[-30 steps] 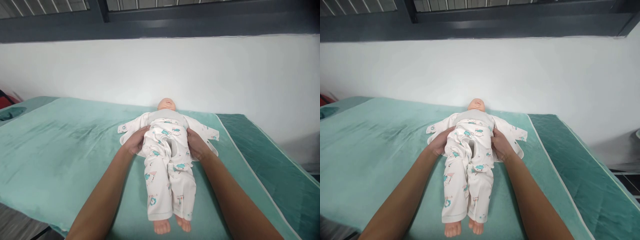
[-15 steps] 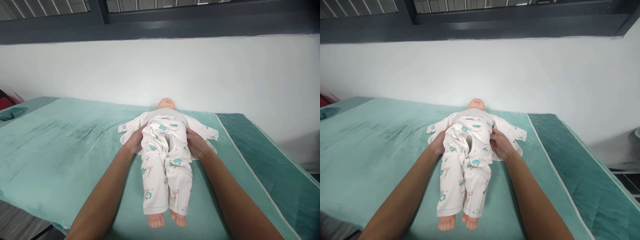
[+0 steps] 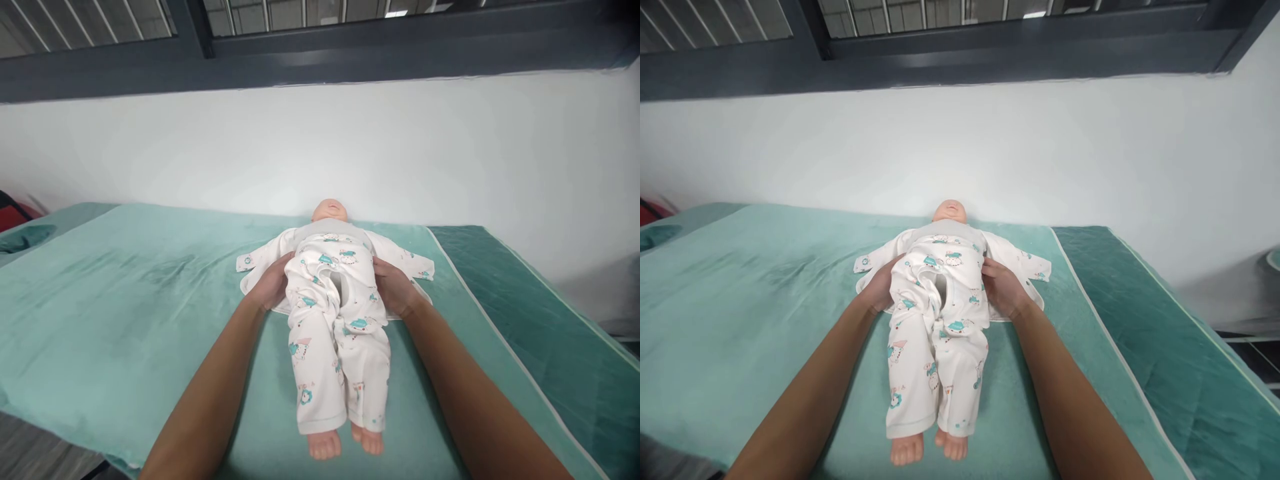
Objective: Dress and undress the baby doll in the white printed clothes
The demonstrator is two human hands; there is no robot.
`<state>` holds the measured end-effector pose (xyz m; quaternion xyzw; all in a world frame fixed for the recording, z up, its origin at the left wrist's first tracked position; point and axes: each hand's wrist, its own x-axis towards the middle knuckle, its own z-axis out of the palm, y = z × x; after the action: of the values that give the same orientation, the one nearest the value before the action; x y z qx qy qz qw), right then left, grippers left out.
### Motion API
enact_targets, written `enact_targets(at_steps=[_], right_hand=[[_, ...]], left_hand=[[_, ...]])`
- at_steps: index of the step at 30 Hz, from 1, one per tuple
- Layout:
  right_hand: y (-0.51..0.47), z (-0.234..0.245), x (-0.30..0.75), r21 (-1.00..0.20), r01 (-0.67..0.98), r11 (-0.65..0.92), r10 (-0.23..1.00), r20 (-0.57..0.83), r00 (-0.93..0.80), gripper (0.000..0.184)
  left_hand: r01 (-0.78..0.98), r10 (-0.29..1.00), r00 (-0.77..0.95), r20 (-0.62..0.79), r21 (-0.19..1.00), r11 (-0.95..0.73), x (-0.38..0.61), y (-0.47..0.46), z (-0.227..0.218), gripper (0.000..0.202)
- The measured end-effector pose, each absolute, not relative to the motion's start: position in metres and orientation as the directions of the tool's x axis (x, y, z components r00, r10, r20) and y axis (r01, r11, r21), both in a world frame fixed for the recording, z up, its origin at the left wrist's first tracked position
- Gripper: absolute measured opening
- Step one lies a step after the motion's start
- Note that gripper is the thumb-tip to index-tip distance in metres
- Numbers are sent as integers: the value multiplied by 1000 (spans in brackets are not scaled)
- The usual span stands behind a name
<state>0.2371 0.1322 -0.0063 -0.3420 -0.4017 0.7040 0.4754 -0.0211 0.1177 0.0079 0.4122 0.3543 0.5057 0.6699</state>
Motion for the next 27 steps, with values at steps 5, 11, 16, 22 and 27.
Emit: enact_targets(at_steps=[5, 11, 16, 22, 27], right_hand=[[135, -7, 239, -893, -378, -244, 948, -138, -288, 39], [132, -9, 234, -929, -348, -129, 969, -44, -243, 34], [130, -7, 237, -974, -209, -88, 964, -31, -262, 25], [132, -4, 243, -998, -31, -60, 962, -49, -270, 16], [130, -2, 235, -993, -48, -107, 982, -98, -161, 24]], left_hand=[[-373, 966, 257, -42, 917, 139, -30, 119, 7, 33], [-294, 952, 302, -41, 946, 134, -36, 118, 10, 38], [-213, 953, 297, -54, 969, 122, -35, 115, 11, 50], [-151, 964, 242, -113, 977, 152, -35, 115, 11, 51], [-150, 958, 262, -115, 976, 158, -34, 115, 11, 48]])
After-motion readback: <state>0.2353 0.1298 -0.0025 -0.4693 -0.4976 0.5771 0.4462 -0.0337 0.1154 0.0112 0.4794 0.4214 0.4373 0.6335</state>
